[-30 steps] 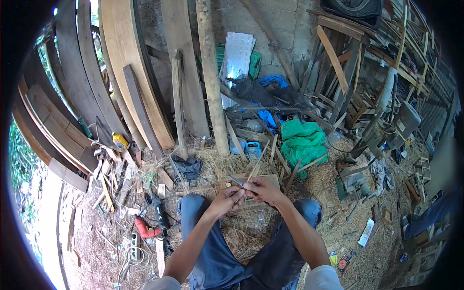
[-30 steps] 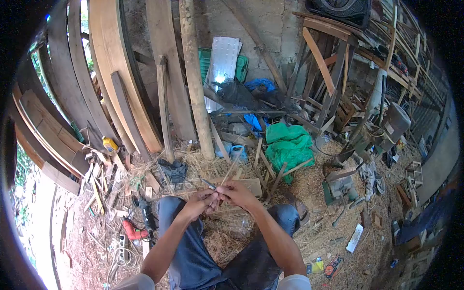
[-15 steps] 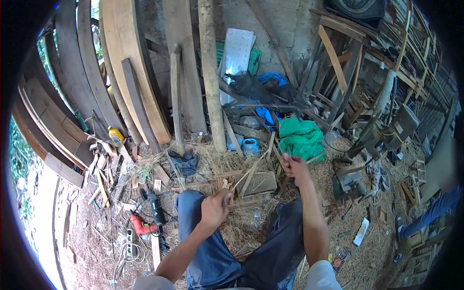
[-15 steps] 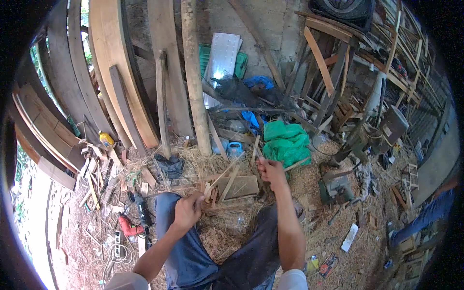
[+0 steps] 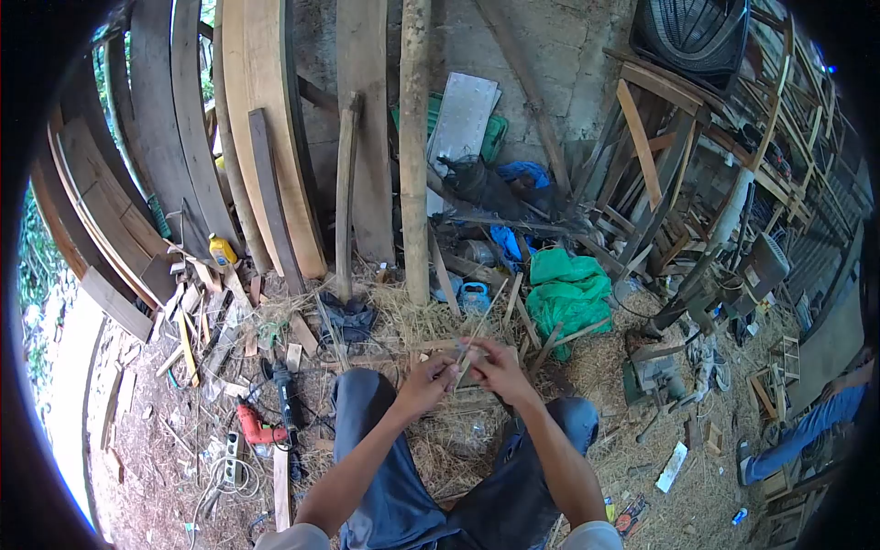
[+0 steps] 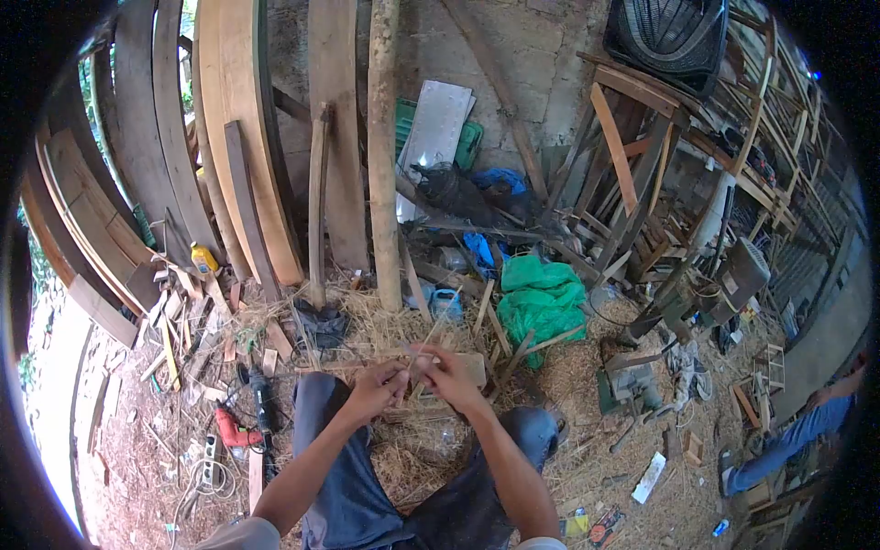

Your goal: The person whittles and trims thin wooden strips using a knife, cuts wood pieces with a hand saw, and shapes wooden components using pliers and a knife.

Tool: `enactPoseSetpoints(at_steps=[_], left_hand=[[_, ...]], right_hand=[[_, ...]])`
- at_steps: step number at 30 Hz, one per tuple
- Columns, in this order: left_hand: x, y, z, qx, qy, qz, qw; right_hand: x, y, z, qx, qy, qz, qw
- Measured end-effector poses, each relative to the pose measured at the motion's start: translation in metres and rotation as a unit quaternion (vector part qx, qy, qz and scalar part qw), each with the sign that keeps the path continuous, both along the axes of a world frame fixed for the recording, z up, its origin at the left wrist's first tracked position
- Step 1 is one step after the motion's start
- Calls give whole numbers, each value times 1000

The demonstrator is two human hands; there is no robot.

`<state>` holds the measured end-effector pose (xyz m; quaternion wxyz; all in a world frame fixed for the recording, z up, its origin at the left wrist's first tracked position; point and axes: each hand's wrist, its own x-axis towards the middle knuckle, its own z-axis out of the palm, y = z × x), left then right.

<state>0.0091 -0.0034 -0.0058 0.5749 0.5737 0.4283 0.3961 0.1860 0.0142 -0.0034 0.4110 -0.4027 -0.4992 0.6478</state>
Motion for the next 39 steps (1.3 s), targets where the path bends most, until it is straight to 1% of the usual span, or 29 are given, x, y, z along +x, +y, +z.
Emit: enactPoseSetpoints(at_steps=[1,3,4,6,7,9,10,12,13,15,16,17,18,19,20,21,23,24,25,27,28,30,31,33,35,37,39], left_hand=[[2,0,-4,-1,1,-3,1000],[4,0,-11,-39,-46,2,998],[5,-1,-15,-40,-46,4,998],[7,-6,-23,-17,-102,-10,995],[8,-9,-27,-20,-101,-11,995],[11,-12,-33,59,43,71,995],[12,-14,-28,58,43,70,995],[13,-24,-11,142,180,118,966],[13,-26,-7,141,180,115,967],[10,-28,-1,169,243,131,946],[7,-32,0,168,243,131,946],[3,-39,-1,195,231,130,944],[-4,-42,1,225,222,127,940],[-10,-41,4,228,225,129,939],[-11,-40,7,187,243,128,943],[-12,-39,8,146,260,124,946],[-10,-30,1,153,245,129,949],[-8,-28,-1,160,232,134,950],[-7,-28,0,161,232,134,950],[-3,-25,4,179,242,148,942],[-3,-24,3,180,240,149,942],[-4,-27,-3,218,214,149,940],[-4,-28,-4,215,217,148,941],[-2,-27,-4,208,247,153,934],[2,-24,-2,210,265,158,928],[5,-22,2,213,284,163,921],[9,-21,8,213,301,166,915]], right_hand=[[-1,1,-3,-1,1,-3,1000],[-3,5,-5,-38,-7,19,999],[-2,6,-3,-39,-7,20,999],[4,7,3,-50,-4,35,998],[5,6,8,-53,-3,33,998],[7,4,19,-51,-49,45,996],[8,6,18,-52,-49,44,996],[10,7,11,-47,-81,27,995],[13,8,7,-48,-81,25,995],[22,15,-4,30,-197,-60,978],[44,34,-19,16,-161,-127,979],[67,48,-32,-1,-124,-194,973],[70,44,-28,-2,-119,-195,974],[71,38,-14,-29,-95,-172,980],[70,37,-2,-54,-78,-146,985],[66,37,3,-50,-81,-145,985],[49,28,0,-33,-71,-116,990],[42,23,-7,18,-152,-82,985],[28,13,-8,18,-152,-82,985],[4,-5,-3,-65,-80,32,994],[7,-3,-1,-63,-82,33,994],[13,2,-1,-75,-48,88,992],[13,3,-2,-78,-45,88,992],[13,7,-4,-20,-110,72,991],[13,12,-4,-26,-103,59,993],[14,11,-1,-3,-135,29,990],[16,12,-4,-1,-130,26,991]])
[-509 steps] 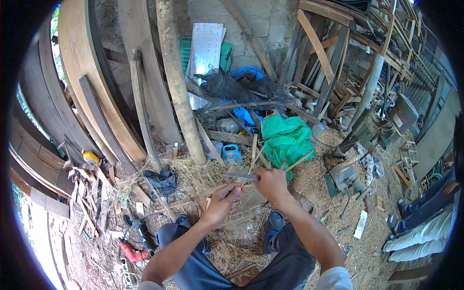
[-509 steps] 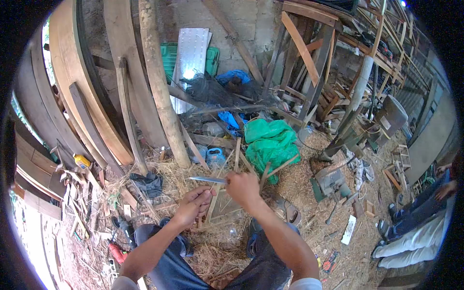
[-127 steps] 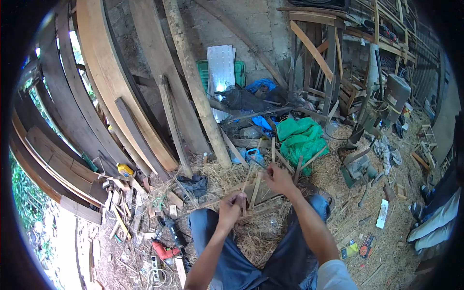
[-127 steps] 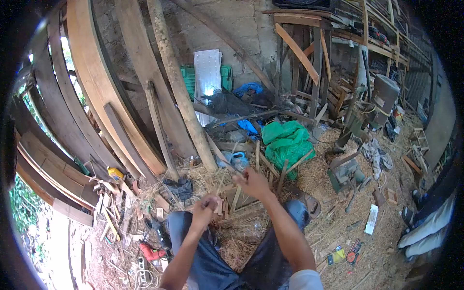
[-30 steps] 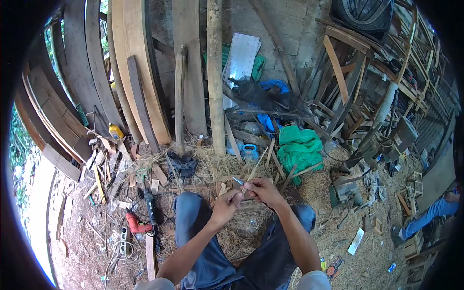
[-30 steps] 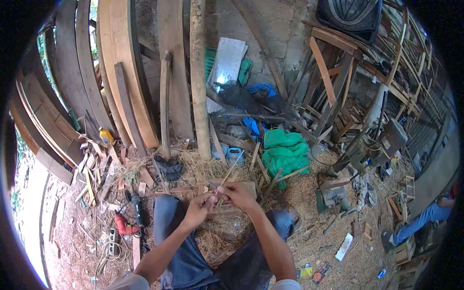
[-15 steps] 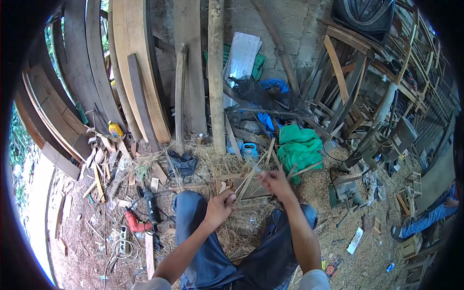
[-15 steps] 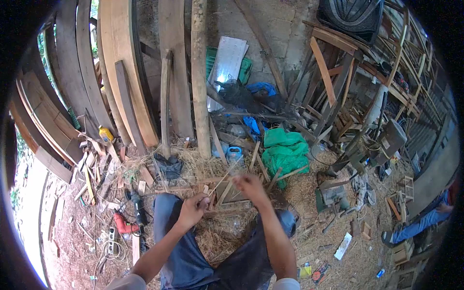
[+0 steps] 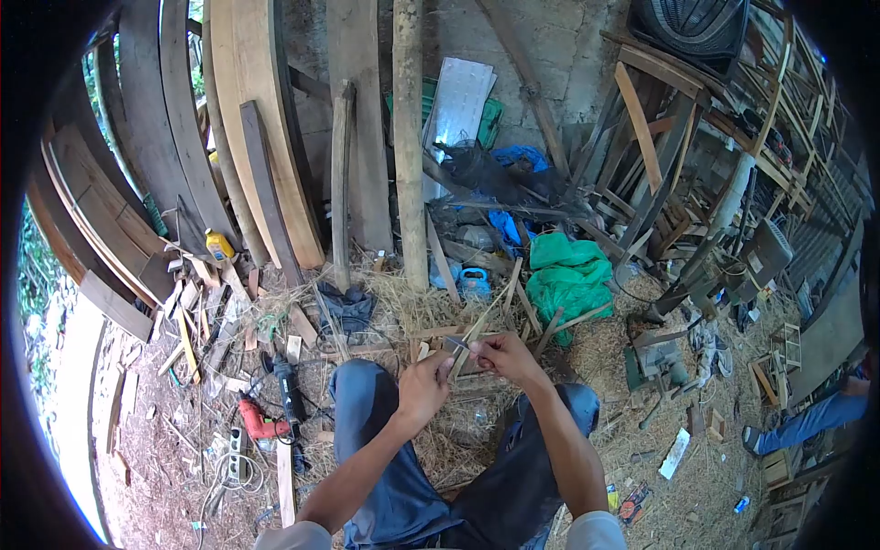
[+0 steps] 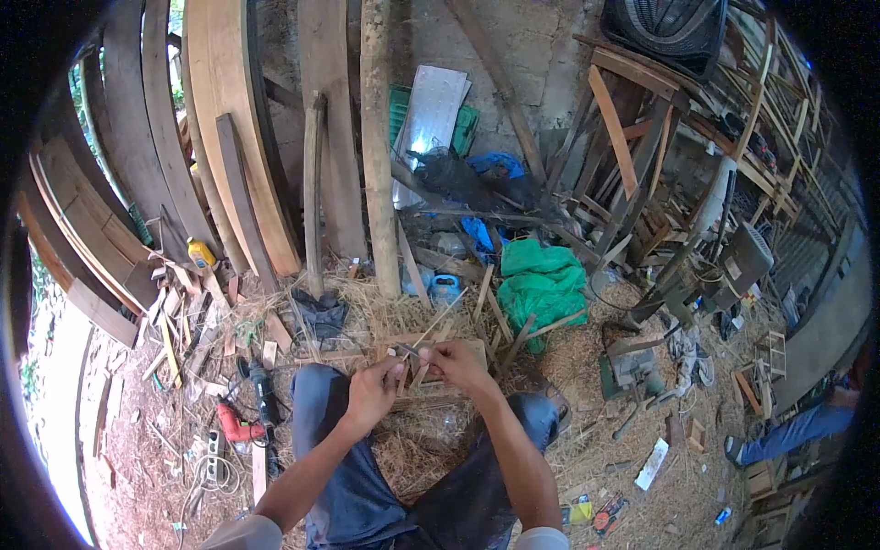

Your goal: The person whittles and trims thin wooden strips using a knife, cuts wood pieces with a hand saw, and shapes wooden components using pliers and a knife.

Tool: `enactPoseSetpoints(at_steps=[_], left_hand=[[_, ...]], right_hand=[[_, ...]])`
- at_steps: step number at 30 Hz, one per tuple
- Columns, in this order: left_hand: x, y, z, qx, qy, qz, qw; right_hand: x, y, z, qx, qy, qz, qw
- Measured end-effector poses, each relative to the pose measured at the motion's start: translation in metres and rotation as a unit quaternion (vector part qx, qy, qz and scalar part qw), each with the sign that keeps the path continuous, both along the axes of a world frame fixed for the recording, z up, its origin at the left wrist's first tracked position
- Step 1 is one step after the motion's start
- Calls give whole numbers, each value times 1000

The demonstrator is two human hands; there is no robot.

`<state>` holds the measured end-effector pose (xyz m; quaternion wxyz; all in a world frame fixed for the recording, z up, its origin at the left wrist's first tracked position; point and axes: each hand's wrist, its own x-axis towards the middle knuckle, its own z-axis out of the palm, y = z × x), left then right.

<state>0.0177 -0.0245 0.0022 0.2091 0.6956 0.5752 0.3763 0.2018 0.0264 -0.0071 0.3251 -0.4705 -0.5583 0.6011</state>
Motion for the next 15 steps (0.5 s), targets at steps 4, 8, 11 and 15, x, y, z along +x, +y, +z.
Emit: enactPoseSetpoints(at_steps=[4,8,11,15], left_hand=[[-1,0,8,-12,14,2,1000],[-3,1,6,-21,47,15,999],[-3,6,5,-39,53,25,998],[-1,12,6,3,45,24,999]], right_hand=[[7,7,2,12,-28,-4,1000],[4,13,-8,35,-29,-21,999],[4,16,-8,64,-66,-20,996],[-11,3,9,44,-48,-11,998]])
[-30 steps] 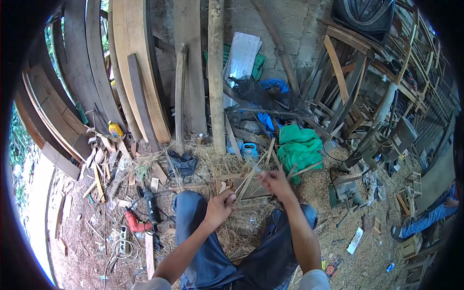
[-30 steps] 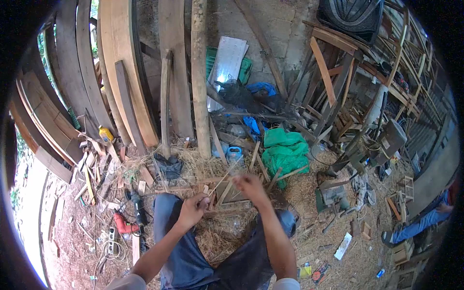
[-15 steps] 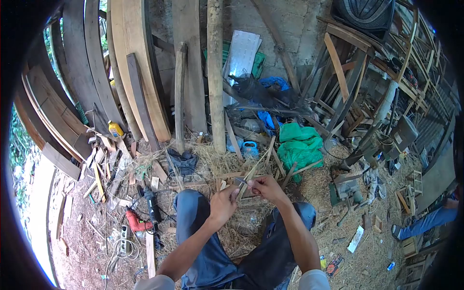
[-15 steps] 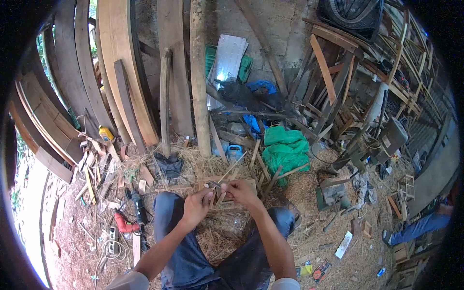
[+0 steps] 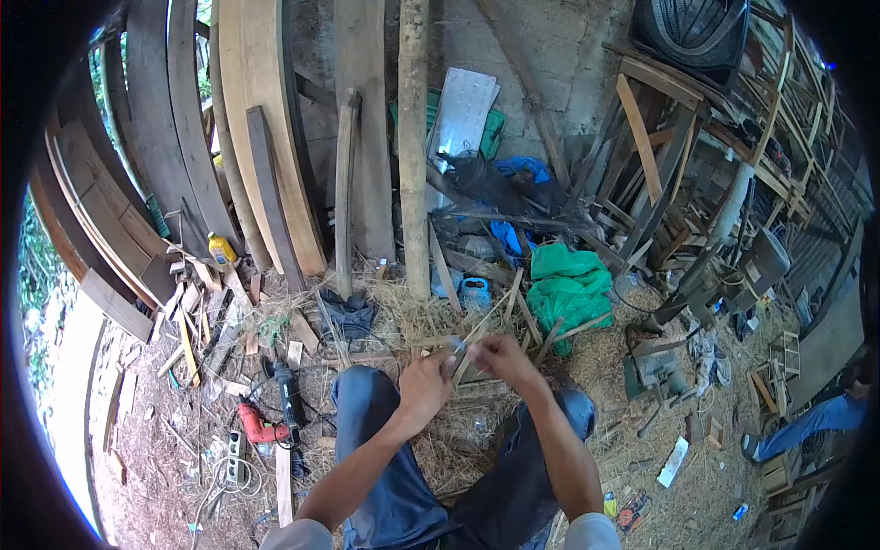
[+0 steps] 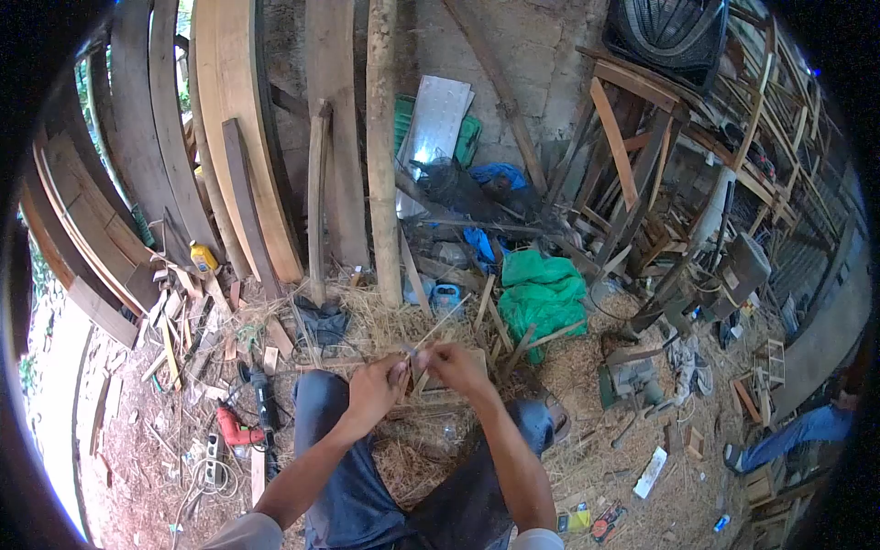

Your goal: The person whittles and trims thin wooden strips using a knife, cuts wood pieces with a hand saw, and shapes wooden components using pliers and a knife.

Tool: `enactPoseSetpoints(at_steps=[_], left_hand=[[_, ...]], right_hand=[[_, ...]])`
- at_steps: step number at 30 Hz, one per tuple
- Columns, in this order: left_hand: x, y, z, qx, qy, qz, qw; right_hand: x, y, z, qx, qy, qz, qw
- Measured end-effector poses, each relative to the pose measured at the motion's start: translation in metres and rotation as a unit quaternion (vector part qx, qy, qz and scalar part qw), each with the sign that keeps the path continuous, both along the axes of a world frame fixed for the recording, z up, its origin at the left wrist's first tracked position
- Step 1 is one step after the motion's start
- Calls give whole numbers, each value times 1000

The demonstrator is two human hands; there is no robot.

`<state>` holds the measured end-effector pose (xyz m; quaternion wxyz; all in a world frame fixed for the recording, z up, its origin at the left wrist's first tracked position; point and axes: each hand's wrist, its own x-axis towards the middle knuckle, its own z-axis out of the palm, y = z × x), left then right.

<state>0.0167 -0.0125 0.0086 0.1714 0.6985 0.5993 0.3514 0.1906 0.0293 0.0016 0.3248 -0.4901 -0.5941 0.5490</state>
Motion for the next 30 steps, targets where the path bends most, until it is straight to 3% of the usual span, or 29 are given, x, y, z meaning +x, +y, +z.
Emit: enactPoseSetpoints(at_steps=[1,2,11,15,19,20,21,22,24,25,27,30], left_hand=[[0,1,1,2,-1,2,1000],[1,1,0,-5,2,1,1000],[0,-2,-2,-5,38,13,999],[-2,-2,2,-55,42,1,998],[-2,12,-18,-12,5,-13,1000],[-6,21,-27,-47,-101,-49,993],[-10,28,-37,-80,-205,-84,972],[-12,30,-32,-78,-205,-80,972],[-17,34,-23,-223,-366,-116,896],[-19,34,-16,-224,-364,-114,897],[-22,33,-3,-269,-468,-88,837],[-25,31,5,-280,-477,-99,827]], right_hand=[[-7,-7,3,31,-12,-2,999],[-9,-4,-12,0,37,19,999],[8,17,-18,-79,83,-16,993],[16,24,-18,-66,35,23,997],[16,27,-27,-43,10,25,999],[7,15,-14,50,22,16,998],[5,15,-12,52,22,20,998],[5,14,-11,58,-14,7,998],[10,18,-25,110,-127,-19,986],[12,17,-28,109,-124,-17,986],[15,18,-32,158,-259,-30,952],[19,9,-27,135,-187,-46,972]])
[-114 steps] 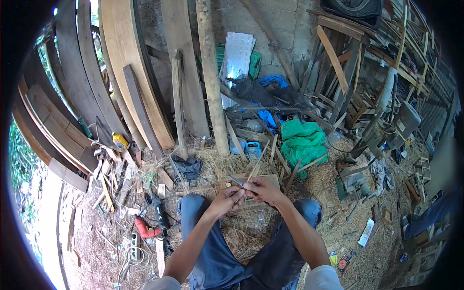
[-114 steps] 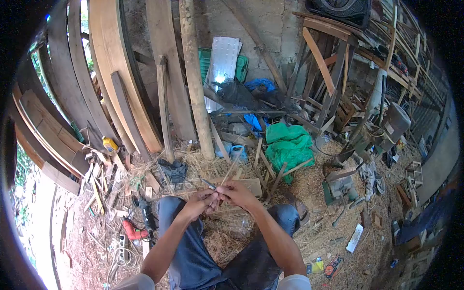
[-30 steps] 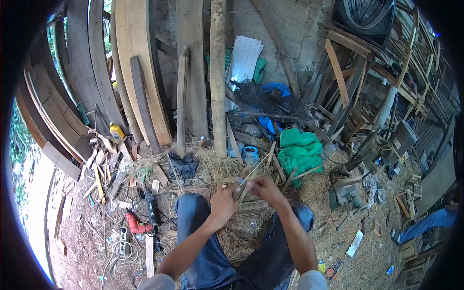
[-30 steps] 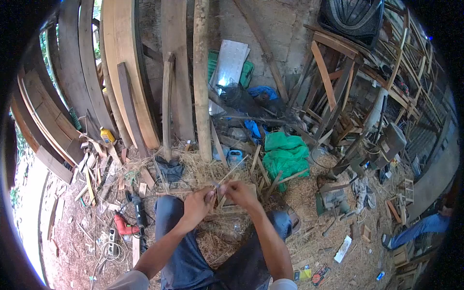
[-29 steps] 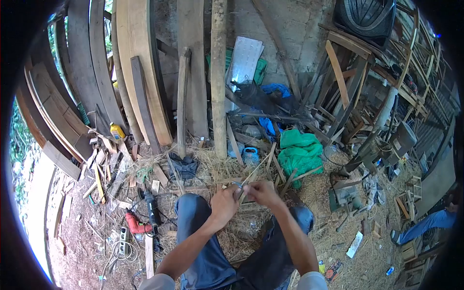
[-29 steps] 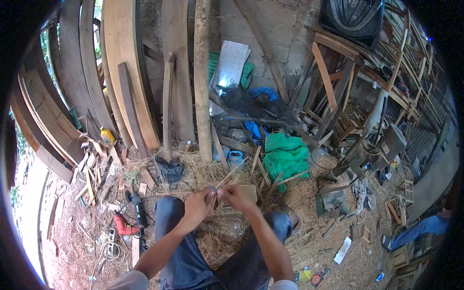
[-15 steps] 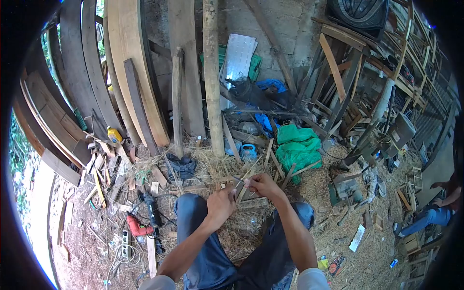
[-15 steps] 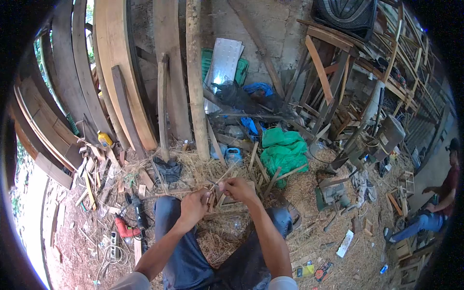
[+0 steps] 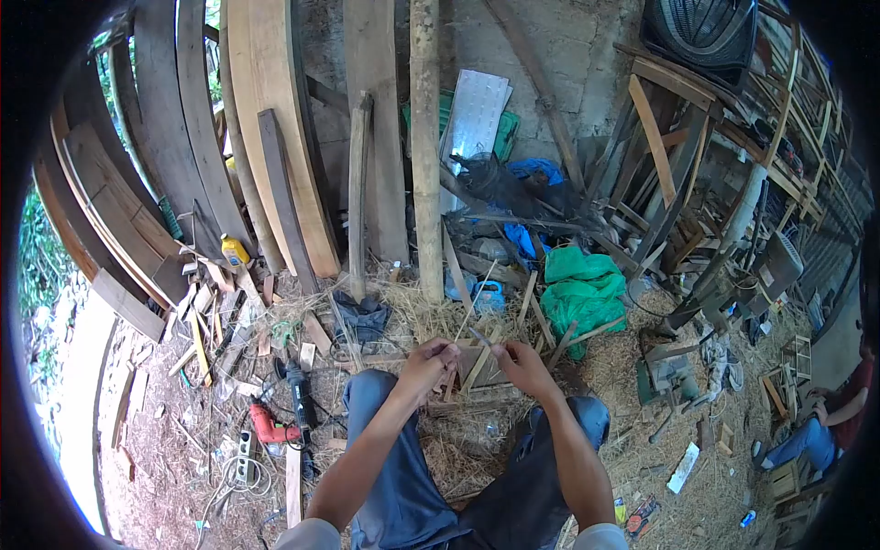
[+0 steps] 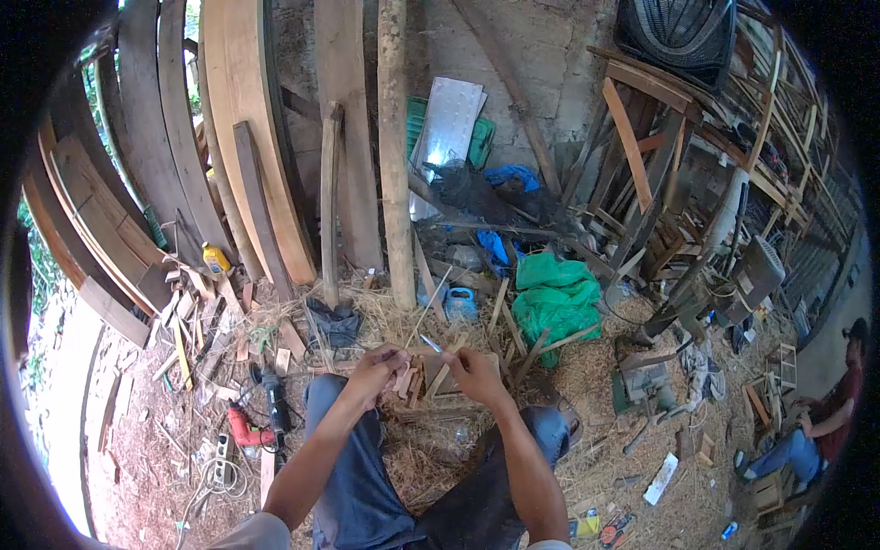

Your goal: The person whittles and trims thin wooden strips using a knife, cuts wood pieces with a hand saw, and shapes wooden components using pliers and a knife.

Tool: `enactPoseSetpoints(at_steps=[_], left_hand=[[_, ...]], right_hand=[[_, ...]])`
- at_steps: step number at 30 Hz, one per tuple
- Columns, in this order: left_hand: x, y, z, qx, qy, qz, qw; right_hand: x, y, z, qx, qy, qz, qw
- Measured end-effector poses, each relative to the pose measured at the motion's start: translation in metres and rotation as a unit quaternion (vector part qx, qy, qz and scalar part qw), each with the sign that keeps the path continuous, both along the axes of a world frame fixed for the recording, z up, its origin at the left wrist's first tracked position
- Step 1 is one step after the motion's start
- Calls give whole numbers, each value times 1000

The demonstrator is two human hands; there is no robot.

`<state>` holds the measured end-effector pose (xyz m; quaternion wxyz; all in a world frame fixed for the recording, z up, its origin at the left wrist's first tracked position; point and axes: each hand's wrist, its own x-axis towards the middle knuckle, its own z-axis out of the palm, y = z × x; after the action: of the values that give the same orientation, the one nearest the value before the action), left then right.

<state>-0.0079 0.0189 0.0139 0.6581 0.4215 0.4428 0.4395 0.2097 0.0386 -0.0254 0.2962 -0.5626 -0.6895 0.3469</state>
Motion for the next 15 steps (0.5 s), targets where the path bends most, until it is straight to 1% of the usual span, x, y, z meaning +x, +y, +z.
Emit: enactPoseSetpoints(at_steps=[1,3,4,6,7,8,9,10,12,13,14,15], left_hand=[[0,1,-1,0,0,1,1000],[1,3,-5,-12,-25,15,999],[2,2,-6,-13,-23,16,1000],[4,1,-8,-9,8,15,1000],[5,1,-9,-9,7,15,1000],[6,1,-10,-13,-3,12,1000],[6,1,-11,-18,-12,9,1000],[6,0,-12,-19,-11,9,1000],[7,0,-13,-19,-15,4,1000],[7,-1,-10,-17,-15,5,1000],[8,-2,-7,-13,3,0,1000],[10,-5,-6,-11,23,-6,1000]], right_hand=[[5,0,-3,0,0,1,1000],[16,1,-11,-13,100,59,993],[19,1,-11,-14,101,60,993],[24,2,-12,-49,119,-7,992],[25,2,-21,-49,118,-7,992],[23,2,-36,6,-67,-43,997],[23,3,-50,60,-248,-78,964],[20,0,-42,59,-247,-79,964],[8,-7,-7,154,-100,-57,981],[1,-5,1,156,-100,-57,981],[-6,-3,6,164,21,-91,982],[-11,-2,9,167,142,-123,968]])
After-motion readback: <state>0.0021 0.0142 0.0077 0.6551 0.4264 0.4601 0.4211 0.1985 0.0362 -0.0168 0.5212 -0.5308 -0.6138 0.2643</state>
